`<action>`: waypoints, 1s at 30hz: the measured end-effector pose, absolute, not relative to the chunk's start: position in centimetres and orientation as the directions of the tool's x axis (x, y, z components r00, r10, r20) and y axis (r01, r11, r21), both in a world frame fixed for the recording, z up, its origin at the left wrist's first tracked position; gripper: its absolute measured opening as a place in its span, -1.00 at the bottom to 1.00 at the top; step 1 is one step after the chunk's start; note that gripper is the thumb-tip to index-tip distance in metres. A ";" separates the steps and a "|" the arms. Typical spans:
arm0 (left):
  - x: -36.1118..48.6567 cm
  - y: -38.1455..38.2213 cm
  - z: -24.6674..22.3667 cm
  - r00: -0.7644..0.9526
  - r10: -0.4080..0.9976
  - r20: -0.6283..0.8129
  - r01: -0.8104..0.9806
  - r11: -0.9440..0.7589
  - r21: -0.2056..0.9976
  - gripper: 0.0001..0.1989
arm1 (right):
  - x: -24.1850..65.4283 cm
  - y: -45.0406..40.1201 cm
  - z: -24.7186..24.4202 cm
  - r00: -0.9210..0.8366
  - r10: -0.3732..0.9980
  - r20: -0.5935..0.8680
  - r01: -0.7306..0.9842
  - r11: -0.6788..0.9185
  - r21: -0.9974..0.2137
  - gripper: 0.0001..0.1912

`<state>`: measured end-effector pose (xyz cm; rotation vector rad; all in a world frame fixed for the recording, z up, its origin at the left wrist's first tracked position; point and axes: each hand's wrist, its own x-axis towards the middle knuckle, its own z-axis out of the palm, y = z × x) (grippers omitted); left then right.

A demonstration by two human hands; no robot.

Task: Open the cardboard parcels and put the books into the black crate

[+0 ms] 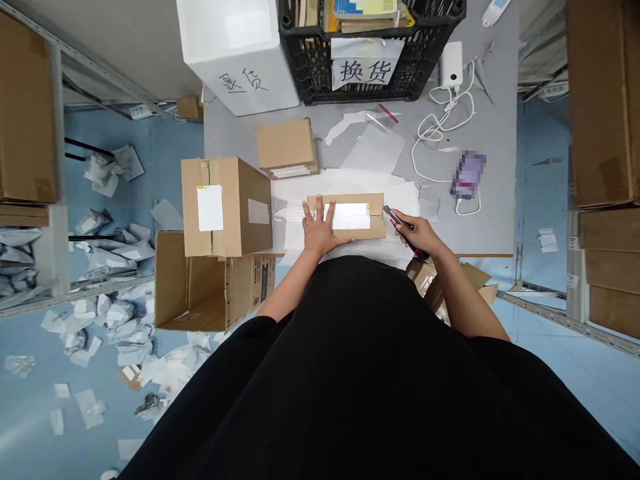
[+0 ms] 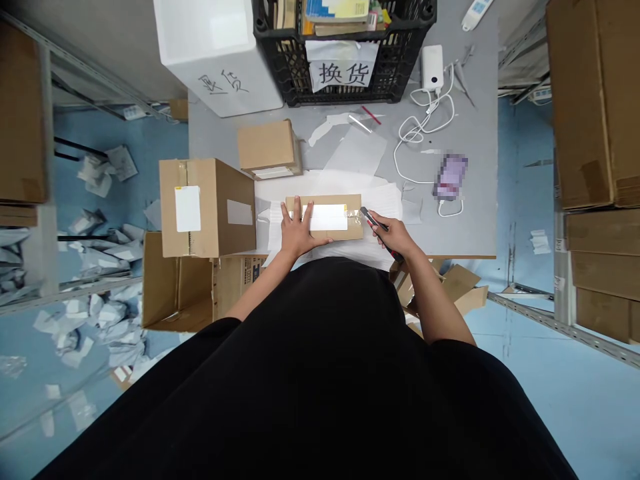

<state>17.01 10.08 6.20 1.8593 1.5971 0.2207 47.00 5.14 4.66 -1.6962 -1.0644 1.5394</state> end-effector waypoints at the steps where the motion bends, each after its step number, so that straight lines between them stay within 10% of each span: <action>1: 17.0 10.1 6.1 0.238 0.928 -0.287 0.819 -0.032 0.573 0.30 | 47.2 5.2 4.7 -0.006 0.867 -0.498 0.185 -0.489 -0.853 -0.32; 16: 17.3 10.0 5.8 0.228 0.910 -0.345 0.945 -0.122 0.304 0.35 | 47.1 4.2 6.0 -0.079 0.832 -0.549 0.352 -0.492 -0.797 -0.39; 30: 17.0 9.9 4.9 0.244 0.929 -0.277 0.890 -0.101 0.445 0.35 | 47.6 2.7 6.9 -0.117 0.800 -0.588 0.399 -0.504 -0.766 -0.41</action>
